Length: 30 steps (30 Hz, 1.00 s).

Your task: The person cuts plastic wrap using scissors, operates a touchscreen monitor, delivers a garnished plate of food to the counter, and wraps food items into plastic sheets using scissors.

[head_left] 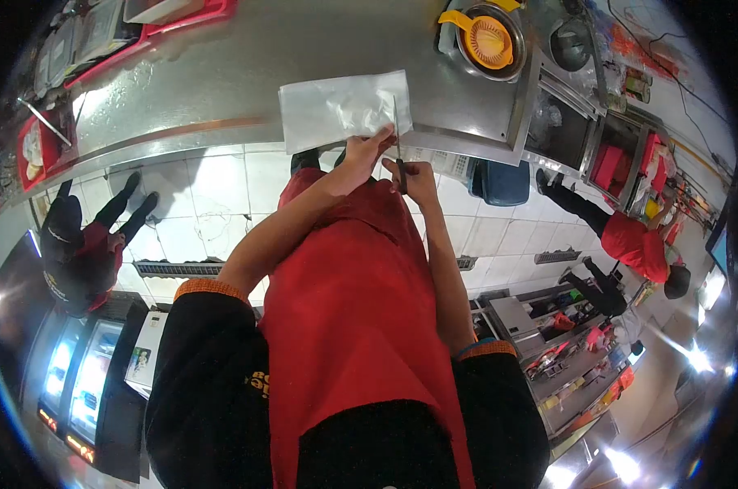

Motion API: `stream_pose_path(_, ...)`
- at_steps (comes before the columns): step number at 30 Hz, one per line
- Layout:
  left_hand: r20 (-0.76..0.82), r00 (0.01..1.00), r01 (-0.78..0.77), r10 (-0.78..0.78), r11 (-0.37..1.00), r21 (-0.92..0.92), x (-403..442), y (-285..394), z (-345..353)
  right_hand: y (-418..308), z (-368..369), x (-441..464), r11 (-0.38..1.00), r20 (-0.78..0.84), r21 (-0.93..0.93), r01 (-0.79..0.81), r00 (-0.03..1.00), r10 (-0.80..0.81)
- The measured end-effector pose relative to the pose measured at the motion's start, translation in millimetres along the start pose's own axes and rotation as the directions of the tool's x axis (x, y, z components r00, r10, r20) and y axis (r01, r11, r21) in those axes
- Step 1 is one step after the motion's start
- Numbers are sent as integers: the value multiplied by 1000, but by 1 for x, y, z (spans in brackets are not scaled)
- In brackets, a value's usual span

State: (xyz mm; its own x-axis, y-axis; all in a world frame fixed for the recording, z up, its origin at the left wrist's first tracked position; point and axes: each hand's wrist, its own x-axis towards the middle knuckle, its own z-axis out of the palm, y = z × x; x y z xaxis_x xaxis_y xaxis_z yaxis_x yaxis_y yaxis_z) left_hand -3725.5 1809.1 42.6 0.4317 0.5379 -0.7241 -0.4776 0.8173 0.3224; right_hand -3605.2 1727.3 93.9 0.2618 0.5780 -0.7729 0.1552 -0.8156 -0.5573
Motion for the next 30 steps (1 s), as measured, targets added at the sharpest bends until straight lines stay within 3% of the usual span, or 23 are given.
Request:
stream_pose_path(2, 10, 998, -61, 61, 998, -28, -5, 0, 2, -4, 1, 1, 990, 37, 137, -28, 999, 24)
stream_pose_path(8, 66, 998, -19, 19, 1000, -5, -3, -2, -8, -7, -8, -2, 996, 33, 70, 59, 998, -62)
stream_pose_path(11, 289, 939, -239, 184, 956, 168, 5, -7, -15, -8, -8, -8, 999, 2, 25, 37, 999, -37)
stream_pose_path(12, 233, 972, -14, 37, 995, -102, 9, -2, -11, -7, -7, -11, 999, 1, 22, 38, 999, -38)
stream_pose_path(13, 220, 968, 200, -124, 907, -370, 13, 1, -7, -7, -7, -14, 999, -6, 10, 38, 999, -38)
stream_pose_path(17, 193, 978, 143, -79, 928, -345, 10, 13, 12, -4, -7, -17, 1000, -18, -8, 25, 1000, -25)
stream_pose_path(20, 270, 958, 221, -98, 851, -477, 1, 22, 21, -4, -9, -18, 1000, -26, -9, 17, 1000, -18)
stream_pose_path(23, 184, 974, 198, -135, 904, -380, 4, 21, 21, -5, -12, -20, 1000, -22, -14, 20, 1000, -20)
stream_pose_path(25, 41, 991, 133, -128, 970, -202, 13, 14, 22, -5, -12, -22, 1000, -15, -23, 21, 1000, -22)
stream_pose_path(30, -117, 992, 43, -56, 992, -115, 32, -4, 17, 1, -12, -15, 997, -26, -72, 2, 1000, -3)
